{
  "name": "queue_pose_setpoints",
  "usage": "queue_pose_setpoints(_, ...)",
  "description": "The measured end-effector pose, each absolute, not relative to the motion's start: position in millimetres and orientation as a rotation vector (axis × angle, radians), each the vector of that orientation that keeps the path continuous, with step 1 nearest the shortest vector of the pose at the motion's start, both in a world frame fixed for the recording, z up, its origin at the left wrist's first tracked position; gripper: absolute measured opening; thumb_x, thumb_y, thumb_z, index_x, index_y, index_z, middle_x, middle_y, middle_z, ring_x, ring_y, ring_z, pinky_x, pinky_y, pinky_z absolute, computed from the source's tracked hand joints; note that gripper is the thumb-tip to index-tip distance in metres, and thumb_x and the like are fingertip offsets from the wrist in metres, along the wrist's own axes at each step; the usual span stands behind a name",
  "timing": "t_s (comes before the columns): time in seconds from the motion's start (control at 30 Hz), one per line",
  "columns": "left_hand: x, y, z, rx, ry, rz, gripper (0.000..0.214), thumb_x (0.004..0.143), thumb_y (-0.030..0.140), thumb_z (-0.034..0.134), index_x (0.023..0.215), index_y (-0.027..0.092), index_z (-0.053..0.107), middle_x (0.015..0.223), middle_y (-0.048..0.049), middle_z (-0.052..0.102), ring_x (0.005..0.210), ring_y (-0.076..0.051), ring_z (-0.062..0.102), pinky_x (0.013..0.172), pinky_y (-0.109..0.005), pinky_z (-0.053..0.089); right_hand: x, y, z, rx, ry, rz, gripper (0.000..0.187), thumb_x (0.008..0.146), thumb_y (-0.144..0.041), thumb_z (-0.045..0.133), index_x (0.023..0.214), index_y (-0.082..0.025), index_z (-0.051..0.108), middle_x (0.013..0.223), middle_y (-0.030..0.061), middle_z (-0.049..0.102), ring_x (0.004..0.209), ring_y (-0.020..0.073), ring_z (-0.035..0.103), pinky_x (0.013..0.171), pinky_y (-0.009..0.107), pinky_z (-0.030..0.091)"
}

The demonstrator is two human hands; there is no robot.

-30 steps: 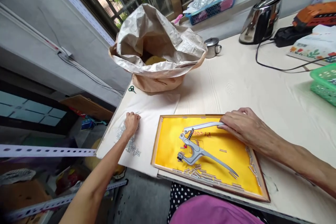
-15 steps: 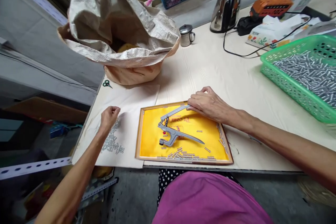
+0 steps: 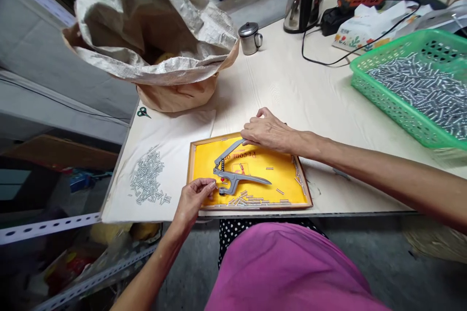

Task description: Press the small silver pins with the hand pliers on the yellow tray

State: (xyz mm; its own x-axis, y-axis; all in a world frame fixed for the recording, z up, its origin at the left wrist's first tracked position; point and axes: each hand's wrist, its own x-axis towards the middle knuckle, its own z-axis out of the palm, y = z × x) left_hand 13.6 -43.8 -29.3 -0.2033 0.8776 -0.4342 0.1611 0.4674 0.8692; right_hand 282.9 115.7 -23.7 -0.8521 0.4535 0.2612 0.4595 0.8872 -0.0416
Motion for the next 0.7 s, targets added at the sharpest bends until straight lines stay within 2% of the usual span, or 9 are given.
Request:
queue_pose_setpoints(0.33,14,-54,-33,0.981,1.745,0.720,0.039,0.062,0.049,0.078,0.075,0.013,0.073,0.071,-0.0041,0.071,0.063,-0.013,0.059,0.059,-0.023,0.044,263,111,-29,-0.662,-2.831,-0.045,0.043,0.105,-0.037,0.030,0.077,-0.021,0.057,0.073,0.0012,0.061,0.071,0.0170,0.046,0.082,0.038,0.021)
queue_pose_setpoints(0.5,8,-54,-37,1.114,1.756,0.566,0.035,0.066,0.048,0.071,0.072,0.014,0.071,0.066,-0.0033,0.069,0.062,-0.014,0.059,0.056,-0.023,0.042,259,109,-29,-0.624,-2.825,-0.049,0.043,0.106,-0.038,0.031,0.077,-0.020,0.058,0.073,0.0006,0.061,0.070,0.0165,0.045,0.084,0.038,0.021)
queue_pose_setpoints(0.7,4,-58,-41,1.262,1.790,0.417,0.032,0.071,0.045,0.066,0.073,0.014,0.072,0.071,-0.0057,0.071,0.068,-0.017,0.062,0.058,-0.024,0.042,259,101,-28,-0.627,-2.805,-0.048,0.038,0.105,-0.035,0.032,0.082,-0.021,0.058,0.076,0.0009,0.061,0.073,0.0173,0.044,0.083,0.038,0.021)
